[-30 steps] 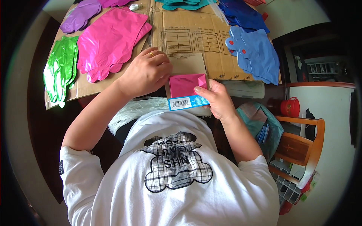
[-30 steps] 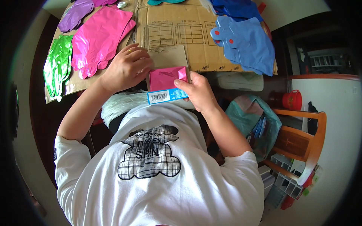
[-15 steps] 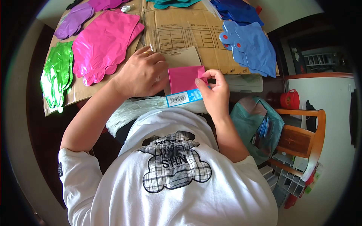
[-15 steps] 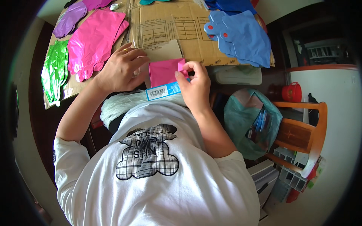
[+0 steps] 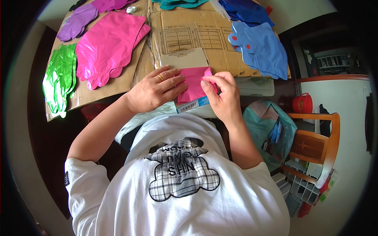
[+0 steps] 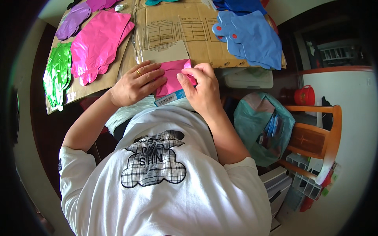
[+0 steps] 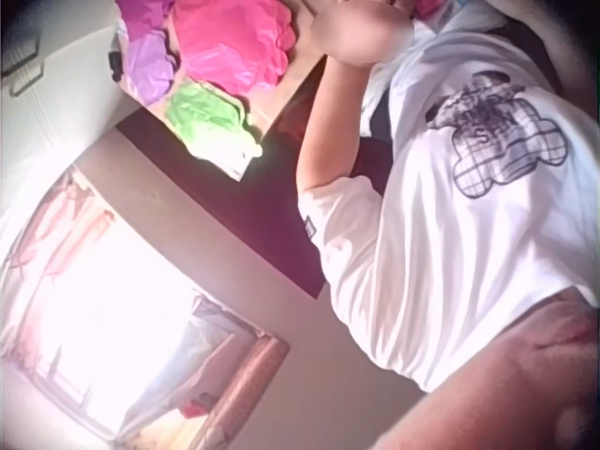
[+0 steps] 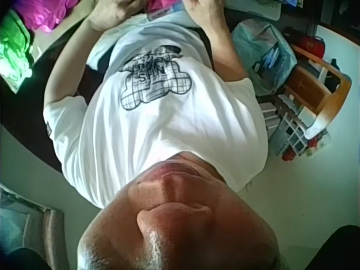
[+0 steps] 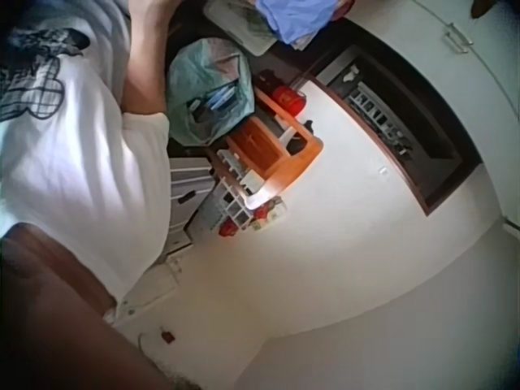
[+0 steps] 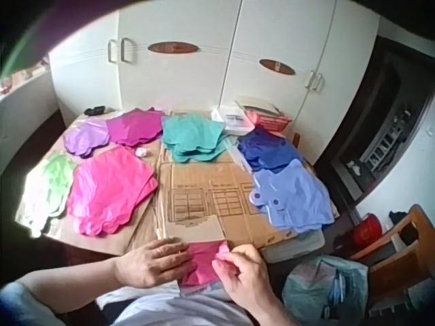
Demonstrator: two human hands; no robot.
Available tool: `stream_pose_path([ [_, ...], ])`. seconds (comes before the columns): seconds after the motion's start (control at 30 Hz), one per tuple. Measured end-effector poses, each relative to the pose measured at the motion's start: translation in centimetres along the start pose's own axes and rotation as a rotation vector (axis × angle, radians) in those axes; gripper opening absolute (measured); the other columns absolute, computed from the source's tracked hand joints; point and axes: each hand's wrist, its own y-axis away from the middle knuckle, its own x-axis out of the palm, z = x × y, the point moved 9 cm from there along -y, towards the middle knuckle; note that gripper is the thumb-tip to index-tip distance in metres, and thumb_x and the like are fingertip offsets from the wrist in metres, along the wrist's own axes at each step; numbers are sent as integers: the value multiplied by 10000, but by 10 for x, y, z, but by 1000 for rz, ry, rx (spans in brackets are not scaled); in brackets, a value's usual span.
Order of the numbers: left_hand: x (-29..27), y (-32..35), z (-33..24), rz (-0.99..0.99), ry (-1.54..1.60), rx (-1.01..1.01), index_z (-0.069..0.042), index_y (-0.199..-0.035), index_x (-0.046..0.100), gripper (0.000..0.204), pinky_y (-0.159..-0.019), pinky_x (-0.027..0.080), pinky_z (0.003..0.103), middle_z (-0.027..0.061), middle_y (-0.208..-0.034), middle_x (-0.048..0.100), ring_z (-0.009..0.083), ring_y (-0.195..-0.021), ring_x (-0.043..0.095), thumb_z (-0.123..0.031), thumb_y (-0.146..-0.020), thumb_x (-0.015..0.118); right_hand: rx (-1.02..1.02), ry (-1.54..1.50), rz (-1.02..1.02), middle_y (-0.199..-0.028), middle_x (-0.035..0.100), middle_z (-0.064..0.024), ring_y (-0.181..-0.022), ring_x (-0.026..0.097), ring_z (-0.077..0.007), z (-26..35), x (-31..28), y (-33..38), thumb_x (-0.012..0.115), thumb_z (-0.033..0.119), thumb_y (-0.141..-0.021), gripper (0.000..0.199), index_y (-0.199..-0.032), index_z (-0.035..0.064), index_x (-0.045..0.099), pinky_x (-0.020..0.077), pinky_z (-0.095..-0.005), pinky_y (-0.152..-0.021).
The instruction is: Sorting and packaging colored plastic sheets and labels at a workbench.
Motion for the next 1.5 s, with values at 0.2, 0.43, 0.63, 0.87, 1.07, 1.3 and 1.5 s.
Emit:
stream_pose_path([
  [0.2, 0, 3, -1, -25, 27, -11, -15, -1151, 634, 402, -966, 493, 439, 135, -1126, 614, 305, -1100, 605, -127, -766, 599, -257, 165, 72, -1198, 530, -206, -949, 575, -339, 19, -2, 13, 671, 361, -882, 408, -1071, 0, 653, 473, -407, -828],
  [0.43, -2, 0, -1, -52, 21, -26, -26, -1135, 639, 385, -948, 503, 431, 117, -1115, 617, 294, -1079, 615, -128, -767, 592, -722, 442, -172, -1225, 581, -86, -1136, 534, -275, 46, -12, 59, 704, 343, -846, 280, -1040, 149, 646, 420, -410, -922],
  [0.63, -1, -1, -6, -36, -27, -5, -43, -1124, 649, 373, -931, 508, 421, 109, -1099, 626, 280, -1053, 625, -138, -766, 605, -708, 474, -48, -1051, 651, -48, -959, 627, -216, 45, 4, 46, 699, 94, -760, 288, -1044, 125, 663, 417, -423, -935],
  [0.87, 2, 8, 1, -118, 135, -64, -9, -1113, 648, 392, -957, 492, 449, 116, -1091, 645, 294, -1064, 629, -72, -727, 675, -729, 492, 27, -938, 619, -87, -895, 611, -240, 50, 13, 42, 658, 133, -796, 227, -1012, 62, 668, 477, -412, -855],
  [1.07, -19, -2, 19, -76, 325, -189, 5, -1115, 643, 427, -937, 512, 434, 142, -1104, 642, 346, -1068, 630, -3, -691, 695, -752, 431, 28, -1028, 648, -158, -955, 635, -310, 49, 17, 40, 661, 80, -791, 216, -988, -8, 657, 550, -408, -850],
  [1.3, 0, -17, 60, 105, 230, -348, -5, -930, 669, 189, -837, 534, 368, 111, -1032, 651, 295, -967, 639, -63, -751, 691, -739, 412, 60, -1113, 656, -202, -962, 661, -335, 50, 18, 37, 609, 66, -825, 198, -1000, -21, 642, 550, -407, -860],
  [1.5, 19, -29, 60, 340, 17, -410, -17, -888, 674, 144, -813, 535, 372, 101, -987, 660, 302, -924, 637, -98, -770, 690, -726, 446, 66, -1116, 647, -221, -997, 645, -352, 52, 19, 33, 604, 75, -833, 196, -998, -30, 604, 543, -412, -869],
])
